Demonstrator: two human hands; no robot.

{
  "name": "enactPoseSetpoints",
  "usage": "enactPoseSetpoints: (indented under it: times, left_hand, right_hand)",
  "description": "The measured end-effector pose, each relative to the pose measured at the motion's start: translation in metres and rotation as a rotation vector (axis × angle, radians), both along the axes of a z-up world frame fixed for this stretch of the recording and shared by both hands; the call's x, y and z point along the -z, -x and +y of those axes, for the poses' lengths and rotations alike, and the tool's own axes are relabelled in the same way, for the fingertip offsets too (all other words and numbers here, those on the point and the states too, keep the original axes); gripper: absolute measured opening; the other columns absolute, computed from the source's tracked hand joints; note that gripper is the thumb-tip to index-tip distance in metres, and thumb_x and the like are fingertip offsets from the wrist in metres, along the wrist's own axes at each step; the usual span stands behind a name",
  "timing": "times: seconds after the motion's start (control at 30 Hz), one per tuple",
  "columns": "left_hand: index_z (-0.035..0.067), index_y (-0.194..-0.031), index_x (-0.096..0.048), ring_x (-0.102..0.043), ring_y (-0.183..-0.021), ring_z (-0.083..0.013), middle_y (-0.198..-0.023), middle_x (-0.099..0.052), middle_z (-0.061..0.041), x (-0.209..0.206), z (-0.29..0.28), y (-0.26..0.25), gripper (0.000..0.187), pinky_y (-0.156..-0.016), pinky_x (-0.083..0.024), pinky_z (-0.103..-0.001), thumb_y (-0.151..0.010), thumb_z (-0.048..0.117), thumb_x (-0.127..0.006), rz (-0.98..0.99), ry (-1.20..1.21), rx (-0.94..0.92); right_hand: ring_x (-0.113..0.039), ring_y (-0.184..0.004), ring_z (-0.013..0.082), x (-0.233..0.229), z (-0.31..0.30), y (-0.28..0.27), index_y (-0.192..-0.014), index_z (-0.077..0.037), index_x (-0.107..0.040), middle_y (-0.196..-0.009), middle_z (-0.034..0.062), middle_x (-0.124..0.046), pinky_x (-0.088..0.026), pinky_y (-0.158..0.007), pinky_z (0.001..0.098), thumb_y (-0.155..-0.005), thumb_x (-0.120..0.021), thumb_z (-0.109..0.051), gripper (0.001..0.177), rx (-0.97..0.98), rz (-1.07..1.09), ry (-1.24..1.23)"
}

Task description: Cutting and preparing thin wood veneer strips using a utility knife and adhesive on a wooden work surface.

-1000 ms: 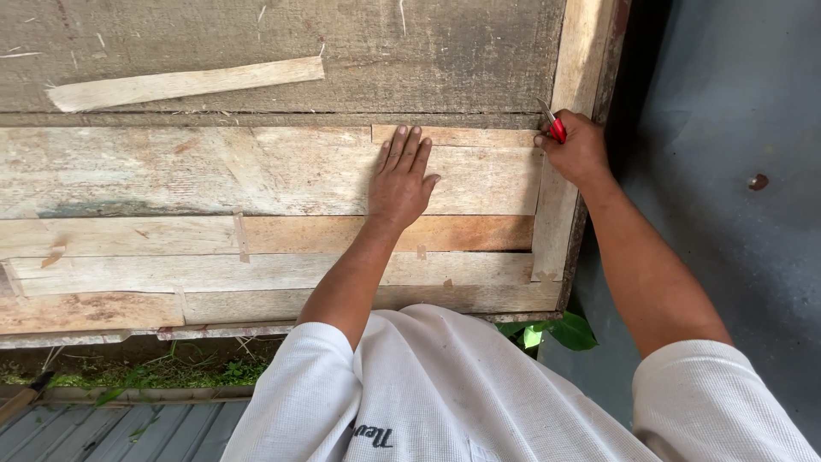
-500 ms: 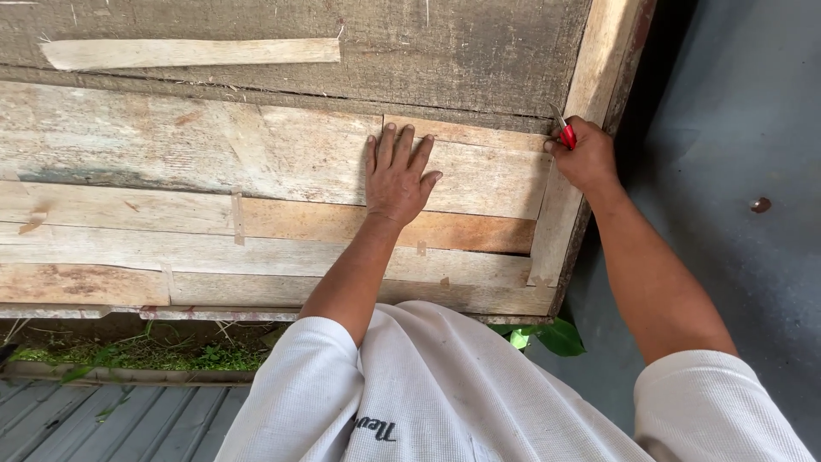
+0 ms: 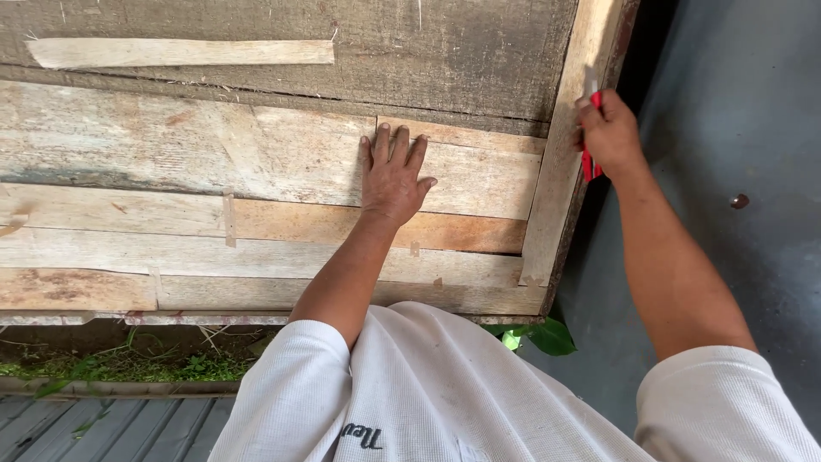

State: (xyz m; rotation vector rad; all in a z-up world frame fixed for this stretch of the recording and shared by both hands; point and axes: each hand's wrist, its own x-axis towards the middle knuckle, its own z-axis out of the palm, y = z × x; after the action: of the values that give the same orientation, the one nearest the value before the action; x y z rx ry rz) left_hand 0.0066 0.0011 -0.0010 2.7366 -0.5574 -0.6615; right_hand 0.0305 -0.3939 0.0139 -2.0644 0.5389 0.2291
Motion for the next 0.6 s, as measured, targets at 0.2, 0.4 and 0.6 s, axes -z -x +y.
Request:
enactPoseSetpoints:
  times: [0.2,0.4,0.6]
  left_hand:
    - [0.023,-0.161,-0.033,-0.010,-0.156,-0.0421,-0.164,-0.028,-0.012,-0.009,-0.001,0.002,0.072,-0.124,-0.007,-0.069,-0.101,0.056,-0.057,-0.011,-0.002,-0.019]
    - [0.024,-0.163,-0.029,-0.005,-0.157,-0.0417,-0.167,-0.024,-0.011,-0.009,-0.002,0.002,0.072,-0.124,-0.003,-0.070,-0.103,0.055,-0.054,0.015,-0.018,-0.022]
    - [0.024,-0.165,-0.027,-0.001,-0.158,-0.0404,-0.170,-0.020,-0.010,-0.021,-0.003,0.004,0.071,-0.125,-0.001,-0.069,-0.105,0.054,-0.051,0.063,-0.023,-0.030]
  right_hand:
    - [-0.068,-0.075,0.0412,0.003,0.033,0.013,-0.108,0.000,-0.070,-0.080,0.0260,-0.066,-0.052,-0.067,0.0499,-0.095,-0.073,-0.018,0.022,-0.485,0.121,0.311]
    - [-0.070,-0.083,0.0442,0.018,0.033,0.018,-0.117,-0.004,-0.075,-0.092,0.0254,-0.070,-0.056,-0.072,0.0484,-0.094,-0.073,-0.013,0.025,-0.480,0.073,0.387]
    - [-0.069,-0.087,0.0443,0.013,0.039,0.020,-0.119,-0.002,-0.072,-0.096,0.0265,-0.068,-0.055,-0.073,0.0505,-0.093,-0.073,-0.010,0.027,-0.448,0.091,0.340]
